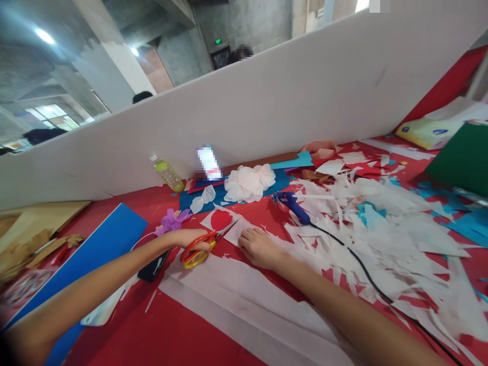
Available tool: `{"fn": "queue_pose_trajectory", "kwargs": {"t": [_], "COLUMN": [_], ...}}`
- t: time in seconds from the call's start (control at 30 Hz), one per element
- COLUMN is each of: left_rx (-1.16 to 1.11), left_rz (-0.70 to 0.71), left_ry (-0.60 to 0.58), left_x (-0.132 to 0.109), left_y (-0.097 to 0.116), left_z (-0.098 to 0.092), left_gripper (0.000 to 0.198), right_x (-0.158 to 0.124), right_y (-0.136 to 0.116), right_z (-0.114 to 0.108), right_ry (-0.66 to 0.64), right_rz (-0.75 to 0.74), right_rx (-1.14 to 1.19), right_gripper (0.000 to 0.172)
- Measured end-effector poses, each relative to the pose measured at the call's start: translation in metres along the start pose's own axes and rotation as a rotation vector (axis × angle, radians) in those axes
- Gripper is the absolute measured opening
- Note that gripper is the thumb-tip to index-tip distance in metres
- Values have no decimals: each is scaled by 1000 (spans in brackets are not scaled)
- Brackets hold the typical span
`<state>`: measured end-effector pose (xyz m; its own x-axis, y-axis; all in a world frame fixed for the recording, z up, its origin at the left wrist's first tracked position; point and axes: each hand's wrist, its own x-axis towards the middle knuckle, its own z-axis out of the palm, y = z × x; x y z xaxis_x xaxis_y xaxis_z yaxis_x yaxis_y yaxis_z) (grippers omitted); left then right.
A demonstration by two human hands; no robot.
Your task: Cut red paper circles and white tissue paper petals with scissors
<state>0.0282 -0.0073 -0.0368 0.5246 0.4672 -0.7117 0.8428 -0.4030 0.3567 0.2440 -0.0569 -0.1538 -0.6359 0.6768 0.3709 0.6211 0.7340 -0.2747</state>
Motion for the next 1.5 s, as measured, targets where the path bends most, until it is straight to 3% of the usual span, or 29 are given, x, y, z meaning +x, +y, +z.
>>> {"fn": "queue_pose_trajectory", "kwargs": {"t": [0.1, 0.27, 0.5, 0.73, 0.97, 1.13, 1.37, 1.43, 1.5], "left_rx": [-20, -124, -129, 84, 181, 104, -183, -154, -3], "left_rz": [6, -2, -3, -24, -61, -58, 85, 85, -1], "left_ry": [8, -134, -191, -108, 13, 59, 72, 156, 339], "left_x": [2, 10, 21, 20, 18, 5, -25, -37, -47], "left_y": [-3, -9, -18, 1, 6, 8, 3, -1, -8], "left_z": [1, -1, -1, -12, -12, -11, 3, 6, 11], "left_gripper": [17, 19, 21, 17, 18, 21, 20, 23, 26], "right_x": [0, 0, 0, 0, 0, 1, 1, 1, 1], "right_y": [0, 0, 0, -1, -1, -1, -1, -2, -2], "right_z": [-1, -2, 0, -1, 0, 0, -1, -1, 0], "right_ry": [-1, 2, 15, 11, 19, 13, 27, 31, 33], "right_rz": [-4, -5, -17, -17, -13, -4, -10, -8, -5], "right_rx": [5, 6, 7, 1, 9, 5, 3, 2, 7], "right_gripper": [19, 19, 20, 16, 11, 10, 16, 17, 16]}}
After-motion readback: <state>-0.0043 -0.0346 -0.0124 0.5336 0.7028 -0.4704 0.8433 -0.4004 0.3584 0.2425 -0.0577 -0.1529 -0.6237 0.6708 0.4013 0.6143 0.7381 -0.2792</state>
